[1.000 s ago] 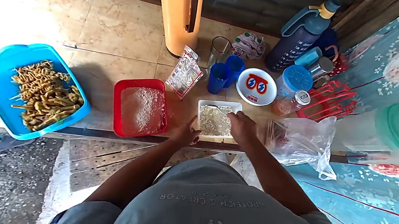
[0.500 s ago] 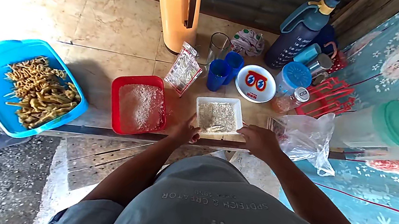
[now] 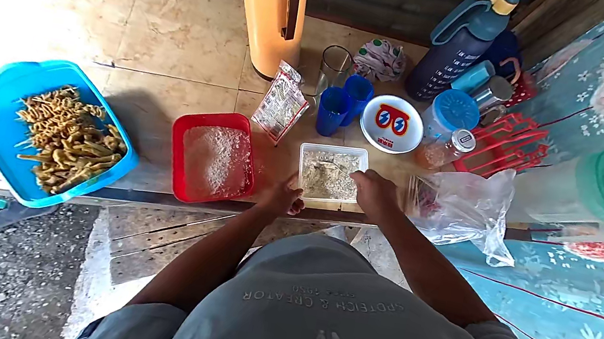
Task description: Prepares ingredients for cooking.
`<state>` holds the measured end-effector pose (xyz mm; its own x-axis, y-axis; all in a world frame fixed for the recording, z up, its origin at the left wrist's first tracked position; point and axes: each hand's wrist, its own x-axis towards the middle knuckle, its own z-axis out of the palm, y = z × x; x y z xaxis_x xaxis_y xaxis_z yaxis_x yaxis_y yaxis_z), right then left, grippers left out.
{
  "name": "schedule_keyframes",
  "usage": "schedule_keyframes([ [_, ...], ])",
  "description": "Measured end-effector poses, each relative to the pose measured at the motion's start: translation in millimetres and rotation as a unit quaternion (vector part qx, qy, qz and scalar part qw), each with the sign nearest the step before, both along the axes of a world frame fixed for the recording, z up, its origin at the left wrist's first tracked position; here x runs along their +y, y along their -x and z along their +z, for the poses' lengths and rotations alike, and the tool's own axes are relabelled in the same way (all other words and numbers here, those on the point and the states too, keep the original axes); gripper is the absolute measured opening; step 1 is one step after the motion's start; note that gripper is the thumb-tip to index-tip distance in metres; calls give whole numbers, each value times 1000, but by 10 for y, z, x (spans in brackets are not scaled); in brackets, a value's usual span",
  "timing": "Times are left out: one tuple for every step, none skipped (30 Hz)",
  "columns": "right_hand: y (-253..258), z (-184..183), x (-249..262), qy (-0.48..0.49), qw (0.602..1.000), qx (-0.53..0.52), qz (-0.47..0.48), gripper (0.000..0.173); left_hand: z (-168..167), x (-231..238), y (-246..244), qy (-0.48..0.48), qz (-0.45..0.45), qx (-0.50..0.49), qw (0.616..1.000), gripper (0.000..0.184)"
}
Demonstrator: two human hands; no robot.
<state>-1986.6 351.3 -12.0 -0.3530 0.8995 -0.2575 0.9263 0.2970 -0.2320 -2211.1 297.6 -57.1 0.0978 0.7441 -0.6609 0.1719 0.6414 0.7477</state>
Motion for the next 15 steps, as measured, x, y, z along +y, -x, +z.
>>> schedule_keyframes([
  [34, -21, -11, 10, 1000, -3, 3, 34, -14, 3, -3, 1, 0, -1, 1000, 59],
  [46, -27, -39, 23, 1000, -3, 12, 36, -21, 9, -6, 2, 0, -2, 1000, 59],
  [24, -14, -78, 36, 999, -3, 24, 37, -22, 12, -6, 3, 0, -1, 1000, 59],
  [-23, 23, -120, 49, 998, -5, 34, 36, -18, 12, -2, 3, 0, 0, 1000, 59],
  [-75, 98, -143, 73, 997, -17, 30, 37, -11, 10, 5, 3, 0, 1, 1000, 59],
  [-132, 153, -129, 91, 995, -32, 15, 36, -11, 12, 10, 1, -1, 2, 1000, 59],
  [-178, 169, -88, 95, 994, -44, -3, 35, -5, 14, 9, 2, -4, 1, 1000, 59],
  [-198, 132, -42, 86, 995, -48, -21, 33, -12, 14, 8, 3, -6, 0, 1000, 59],
  [-171, 68, -2, 70, 996, -46, -38, 32, -24, 16, 8, 3, -6, 0, 1000, 59],
  [-102, 10, 23, 59, 996, -40, -49, 31, -31, 18, 9, 2, -6, -1, 1000, 59],
  [-21, -25, 24, 56, 996, -37, -50, 32, -32, 19, 8, 2, -6, -2, 1000, 60],
  [43, -29, 4, 65, 996, -42, -44, 32, -31, 18, 8, 2, -7, -3, 1000, 60],
  [69, 4, -21, 87, 994, -50, -34, 32, -32, 17, 13, 1, -7, -5, 1000, 60],
  [42, 61, -35, 116, 991, -58, -25, 32, -28, 17, 19, -1, -9, -7, 1000, 60],
  [-37, 119, -23, 143, 988, -55, -25, 31, -27, 22, 25, -4, -11, -9, 1000, 60],
])
